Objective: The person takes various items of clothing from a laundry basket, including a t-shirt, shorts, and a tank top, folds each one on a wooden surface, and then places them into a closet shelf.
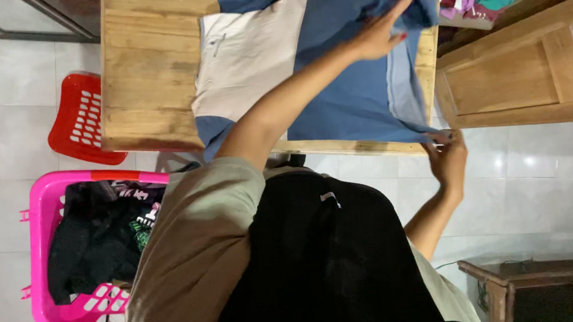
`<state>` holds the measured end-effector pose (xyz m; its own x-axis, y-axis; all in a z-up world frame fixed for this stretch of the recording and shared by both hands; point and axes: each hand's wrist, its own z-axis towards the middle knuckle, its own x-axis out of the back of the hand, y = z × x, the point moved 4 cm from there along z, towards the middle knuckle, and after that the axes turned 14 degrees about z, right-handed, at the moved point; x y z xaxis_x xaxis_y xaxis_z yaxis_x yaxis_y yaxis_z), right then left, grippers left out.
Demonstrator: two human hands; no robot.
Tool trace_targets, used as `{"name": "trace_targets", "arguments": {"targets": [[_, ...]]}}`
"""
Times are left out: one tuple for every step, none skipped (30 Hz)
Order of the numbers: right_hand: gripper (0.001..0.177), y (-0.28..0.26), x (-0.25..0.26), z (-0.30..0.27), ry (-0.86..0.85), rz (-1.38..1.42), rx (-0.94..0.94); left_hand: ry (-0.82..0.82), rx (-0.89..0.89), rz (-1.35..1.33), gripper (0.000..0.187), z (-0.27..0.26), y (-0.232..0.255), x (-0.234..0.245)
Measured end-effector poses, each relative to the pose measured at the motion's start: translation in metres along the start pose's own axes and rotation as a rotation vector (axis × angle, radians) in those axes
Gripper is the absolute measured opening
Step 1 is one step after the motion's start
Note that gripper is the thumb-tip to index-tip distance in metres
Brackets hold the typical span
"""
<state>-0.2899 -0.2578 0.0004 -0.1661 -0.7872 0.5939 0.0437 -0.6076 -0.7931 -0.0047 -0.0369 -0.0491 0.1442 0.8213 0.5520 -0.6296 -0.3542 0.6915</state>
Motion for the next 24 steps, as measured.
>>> {"name": "trace_targets", "arguments": {"targets": [[0.022,0.033,-0.018,0.001,-0.010,-0.061,-0.005,-0.090,0.005,-0.004,0.094,-0.042,-0.005,-0.025],[0.021,0.063,-0.034,0.001,0.010,0.019,-0.050,-0.225,0.163,0.111,0.089,-0.086,-0.016,-0.041],[0.021,0.088,-0.048,-0.001,0.031,0.099,-0.096,-0.279,0.205,0.278,0.085,-0.126,-0.024,-0.041],[0.021,0.105,-0.060,-0.004,0.020,0.098,-0.101,-0.346,0.376,0.235,0.081,-0.173,-0.034,-0.032],[0.022,0.113,-0.068,-0.006,0.028,-0.007,-0.037,-0.284,0.428,0.268,0.078,-0.212,-0.037,-0.017],[0.023,0.118,-0.074,-0.006,0.038,-0.109,0.033,-0.118,0.462,0.300,0.074,-0.249,-0.037,0.005],[0.023,0.121,-0.078,-0.004,0.029,-0.107,0.034,-0.059,0.592,0.367,0.076,-0.287,-0.040,0.025],[0.020,0.122,-0.083,-0.002,0.045,-0.122,0.032,0.101,0.583,0.487,0.077,-0.326,-0.034,0.052],[0.018,0.120,-0.087,-0.001,0.061,-0.136,0.030,0.154,0.639,0.518,0.084,-0.361,-0.033,0.074],[0.018,0.118,-0.090,0.002,0.054,-0.134,0.033,0.373,0.641,0.621,0.090,-0.388,-0.026,0.095],[0.014,0.113,-0.090,0.004,0.051,-0.167,0.072,0.345,0.936,0.723,0.092,-0.420,-0.026,0.106],[0.011,0.109,-0.090,0.009,0.047,-0.200,0.114,0.312,1.234,0.817,0.095,-0.451,-0.025,0.116],[0.011,0.105,-0.092,0.016,0.040,-0.197,0.121,0.281,1.503,0.849,0.091,-0.478,-0.024,0.122],[0.013,0.110,-0.093,0.021,0.029,-0.099,-0.050,0.240,1.544,0.719,0.087,-0.498,-0.024,0.121],[0.016,0.114,-0.097,0.022,0.017,-0.003,-0.222,0.211,1.593,0.580,0.083,-0.515,-0.026,0.119],[0.016,0.111,-0.099,0.026,0.012,0.000,-0.216,0.197,1.622,0.432,0.079,-0.527,-0.032,0.118],[0.017,0.107,-0.097,0.032,0.020,0.040,-0.162,0.202,1.586,0.349,0.075,-0.534,-0.038,0.116],[0.018,0.103,-0.097,0.035,0.033,0.082,-0.111,0.203,1.559,0.272,0.072,-0.540,-0.042,0.116],[0.018,0.102,-0.096,0.038,0.033,0.085,-0.109,0.205,1.533,0.203,0.069,-0.544,-0.045,0.117],[0.024,0.104,-0.091,0.041,-0.085,0.205,-0.176,0.212,1.499,0.152,0.066,-0.546,-0.045,0.115],[0.030,0.105,-0.089,0.043,-0.203,0.325,-0.242,0.214,1.460,0.108,0.064,-0.547,-0.046,0.115],[0.030,0.105,-0.082,0.049,-0.201,0.324,-0.243,0.219,1.422,0.062,0.062,-0.545,-0.048,0.117],[0.034,0.106,-0.077,0.058,-0.320,0.099,-0.235,0.224,1.373,0.028,0.060,-0.540,-0.051,0.120],[0.038,0.107,-0.072,0.069,-0.431,-0.123,-0.226,0.229,1.317,0.004,0.059,-0.530,-0.056,0.127]]}}
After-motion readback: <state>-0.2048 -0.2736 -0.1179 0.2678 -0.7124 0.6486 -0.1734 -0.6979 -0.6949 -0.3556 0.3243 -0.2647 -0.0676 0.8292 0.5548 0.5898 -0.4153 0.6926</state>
